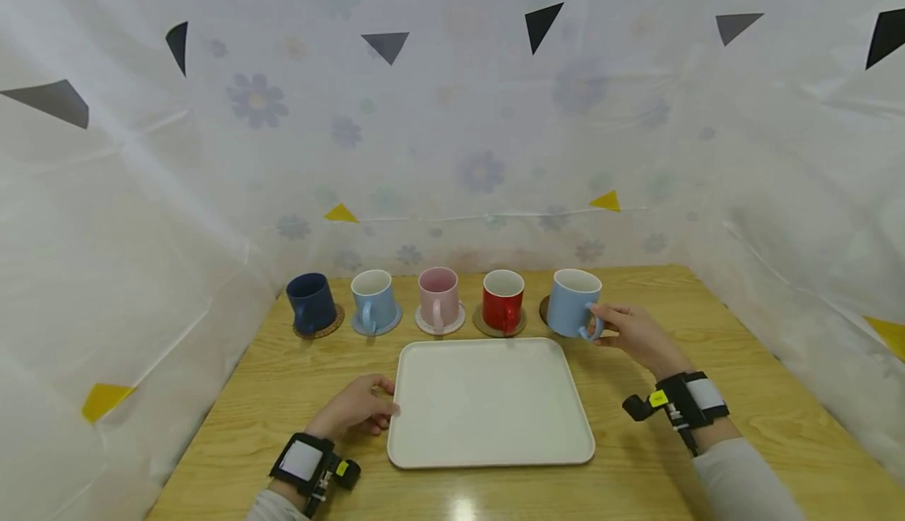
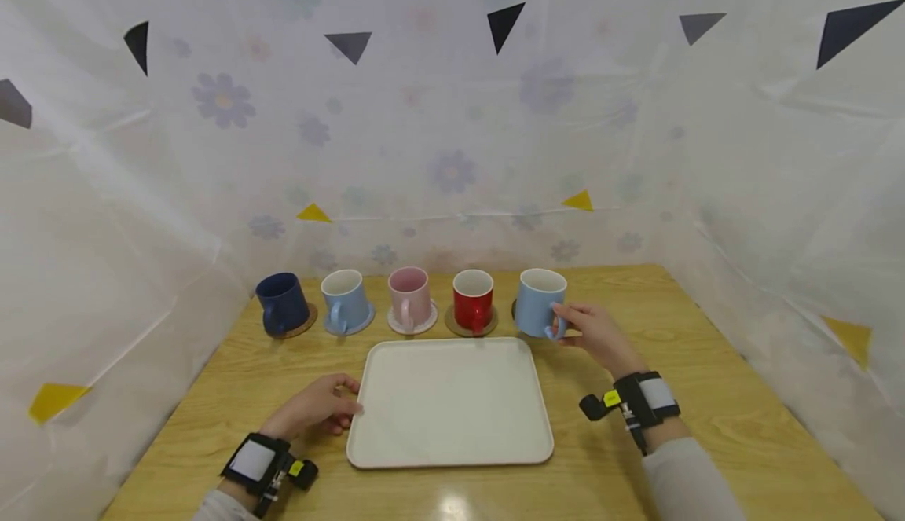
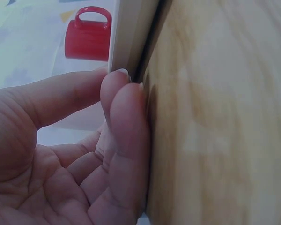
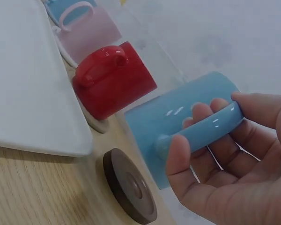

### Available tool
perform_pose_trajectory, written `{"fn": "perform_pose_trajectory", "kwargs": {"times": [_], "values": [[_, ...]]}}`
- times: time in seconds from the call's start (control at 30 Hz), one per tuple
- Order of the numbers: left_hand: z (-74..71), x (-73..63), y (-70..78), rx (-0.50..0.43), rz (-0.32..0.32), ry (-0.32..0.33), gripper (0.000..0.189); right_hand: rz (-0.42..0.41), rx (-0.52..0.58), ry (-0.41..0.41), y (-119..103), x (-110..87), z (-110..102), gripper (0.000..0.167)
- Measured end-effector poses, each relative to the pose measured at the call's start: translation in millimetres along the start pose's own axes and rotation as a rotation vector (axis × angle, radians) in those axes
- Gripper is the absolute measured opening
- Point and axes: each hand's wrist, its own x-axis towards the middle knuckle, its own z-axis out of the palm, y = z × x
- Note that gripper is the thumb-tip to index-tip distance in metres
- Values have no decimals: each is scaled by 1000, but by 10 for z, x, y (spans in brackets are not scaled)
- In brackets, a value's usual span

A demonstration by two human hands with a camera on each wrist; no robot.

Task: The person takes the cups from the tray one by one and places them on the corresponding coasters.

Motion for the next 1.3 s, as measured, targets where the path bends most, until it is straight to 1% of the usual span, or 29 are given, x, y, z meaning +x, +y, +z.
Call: {"fn": "perform_pose_trajectory", "kwargs": {"times": [0.1,0.23,0.37,0.57,0.77,0.9,1.03,1.13,1.23,1.3], "values": [[-6,0,-3,3,3,1,38,23,-32,77,49,114,36,45],[3,3,-1,5,3,2,38,32,-6,158,130,258,83,45],[19,2,-4,5,5,-5,38,23,3,223,229,372,100,43],[40,6,-18,10,10,-12,36,8,-3,293,364,483,91,45],[43,7,-11,8,15,-13,36,-5,-36,320,432,505,80,47],[54,9,4,1,16,-16,36,6,-17,332,449,496,72,46],[59,11,1,-3,21,-23,36,0,-1,340,456,464,79,46],[57,6,-2,2,16,-22,37,-1,3,330,483,450,84,44],[43,5,-3,5,9,-22,38,22,19,322,507,448,94,41],[26,17,-3,7,12,-23,39,33,1,308,504,462,94,41]]}}
